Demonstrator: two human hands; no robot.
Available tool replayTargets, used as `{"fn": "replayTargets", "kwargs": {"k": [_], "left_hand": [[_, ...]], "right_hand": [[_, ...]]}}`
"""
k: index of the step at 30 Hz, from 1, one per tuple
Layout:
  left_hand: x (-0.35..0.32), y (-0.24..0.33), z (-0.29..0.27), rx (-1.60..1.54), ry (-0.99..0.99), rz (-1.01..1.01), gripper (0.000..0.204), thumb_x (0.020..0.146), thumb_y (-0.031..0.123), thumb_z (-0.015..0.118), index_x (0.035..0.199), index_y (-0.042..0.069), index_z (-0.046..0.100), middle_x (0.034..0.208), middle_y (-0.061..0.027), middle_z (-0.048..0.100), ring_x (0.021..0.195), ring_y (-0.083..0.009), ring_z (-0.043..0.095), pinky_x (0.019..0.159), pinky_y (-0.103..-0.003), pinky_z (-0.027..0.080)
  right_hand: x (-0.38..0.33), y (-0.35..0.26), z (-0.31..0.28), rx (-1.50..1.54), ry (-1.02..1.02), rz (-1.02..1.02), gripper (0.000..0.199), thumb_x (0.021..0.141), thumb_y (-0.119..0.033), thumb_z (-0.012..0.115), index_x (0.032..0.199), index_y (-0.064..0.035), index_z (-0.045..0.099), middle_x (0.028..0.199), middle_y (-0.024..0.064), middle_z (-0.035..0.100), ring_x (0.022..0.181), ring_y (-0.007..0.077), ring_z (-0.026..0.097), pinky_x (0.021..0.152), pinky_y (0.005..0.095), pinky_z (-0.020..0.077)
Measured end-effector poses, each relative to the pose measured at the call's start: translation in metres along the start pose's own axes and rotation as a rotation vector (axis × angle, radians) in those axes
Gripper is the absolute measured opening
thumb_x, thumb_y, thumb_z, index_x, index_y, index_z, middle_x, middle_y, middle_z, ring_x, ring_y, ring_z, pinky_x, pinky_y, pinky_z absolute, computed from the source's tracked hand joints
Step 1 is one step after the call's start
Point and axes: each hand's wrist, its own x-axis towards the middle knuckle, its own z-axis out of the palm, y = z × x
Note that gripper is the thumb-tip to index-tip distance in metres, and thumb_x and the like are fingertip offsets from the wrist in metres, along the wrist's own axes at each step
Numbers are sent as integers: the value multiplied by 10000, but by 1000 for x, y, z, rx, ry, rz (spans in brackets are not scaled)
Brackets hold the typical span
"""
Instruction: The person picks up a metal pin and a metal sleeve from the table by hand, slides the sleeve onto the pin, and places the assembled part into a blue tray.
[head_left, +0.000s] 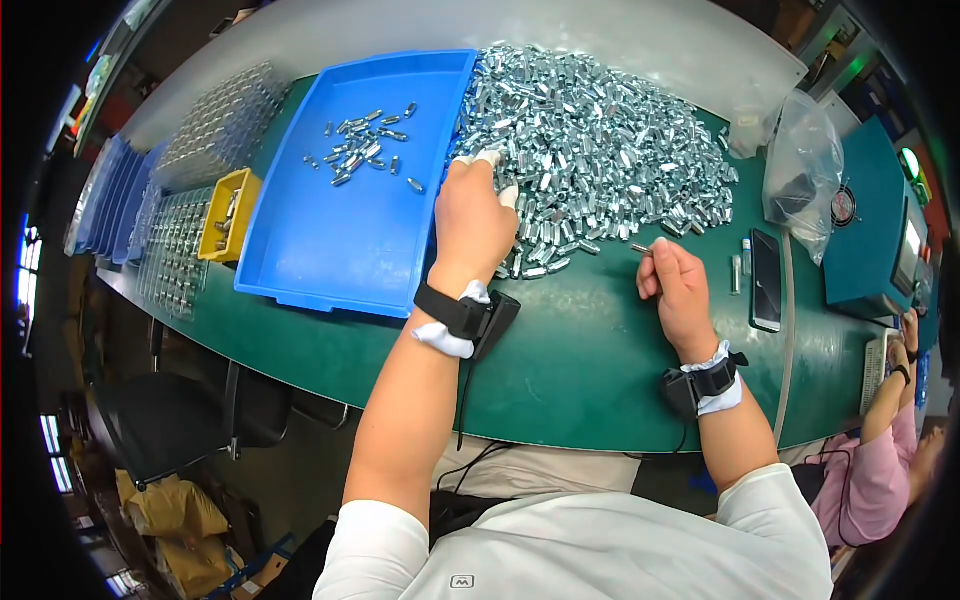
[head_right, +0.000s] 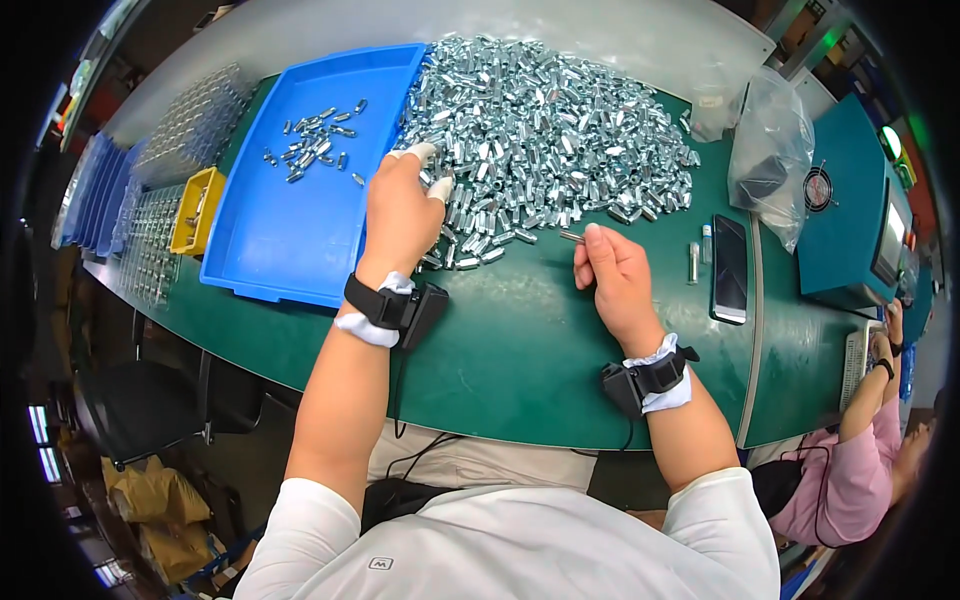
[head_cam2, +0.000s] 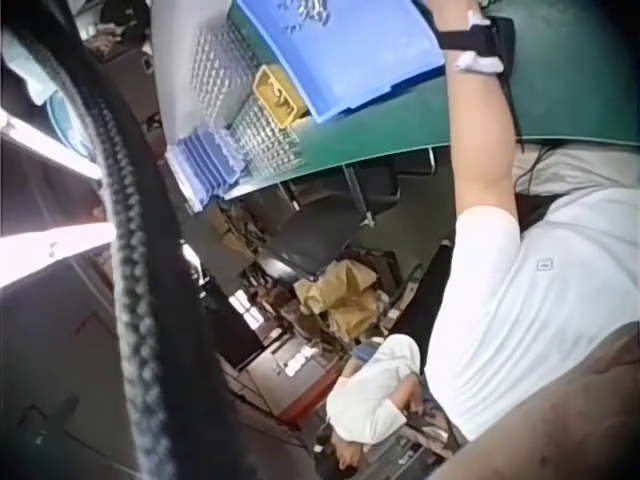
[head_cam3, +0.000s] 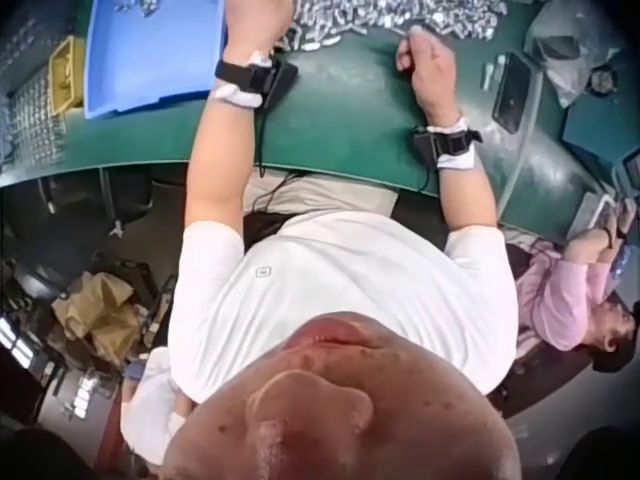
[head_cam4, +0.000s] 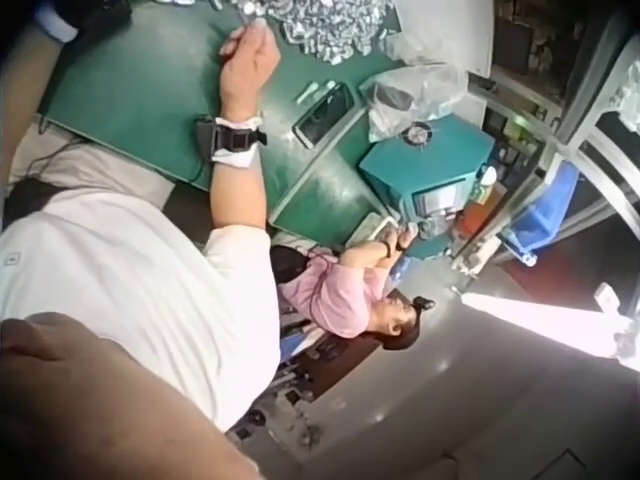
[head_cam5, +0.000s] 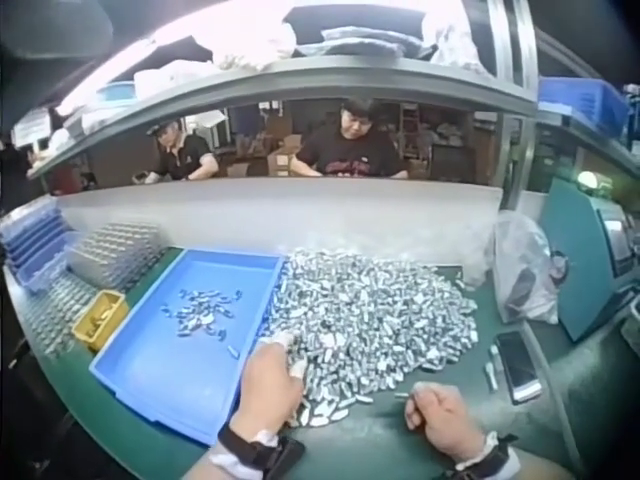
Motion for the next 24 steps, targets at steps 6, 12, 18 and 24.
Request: {"fn": "replayTargets", "kwargs": {"k": [6,12,18,24], "left_hand": [[4,2,2,150,-127,17,304,768,-22,596,1071,-25,617,973,-235,601,884,-409,610,771,-469,494],[2,1,0,34,-42,78,218,800,7,608,1014,-27,630,937,-243,614,869,-420,600,753,-452,501],[3,46,-14,-707,-319,-296,137,905,92,614,996,-9,635,864,-132,672,746,-220,634,650,-308,503],[-26,66,2,-976,-720,-371,129,928,68,599,1034,-3,617,876,-72,670,725,-97,617,631,-227,490]], "right_hand": [[-3,-1,1,-12,-8,3,414,1035,-331,440,746,-42,506,613,-2,451,565,98,432,539,242,373],[-2,1,0,-21,-7,-1,410,1035,-326,442,748,-42,510,612,-4,453,565,91,432,539,237,373],[-1,0,-2,-22,1,18,392,1034,-311,450,762,-38,526,616,-9,466,561,74,433,538,227,373],[-1,1,-1,5,-6,33,394,1032,-314,457,765,-36,536,615,-13,473,559,67,438,538,223,374]]}}
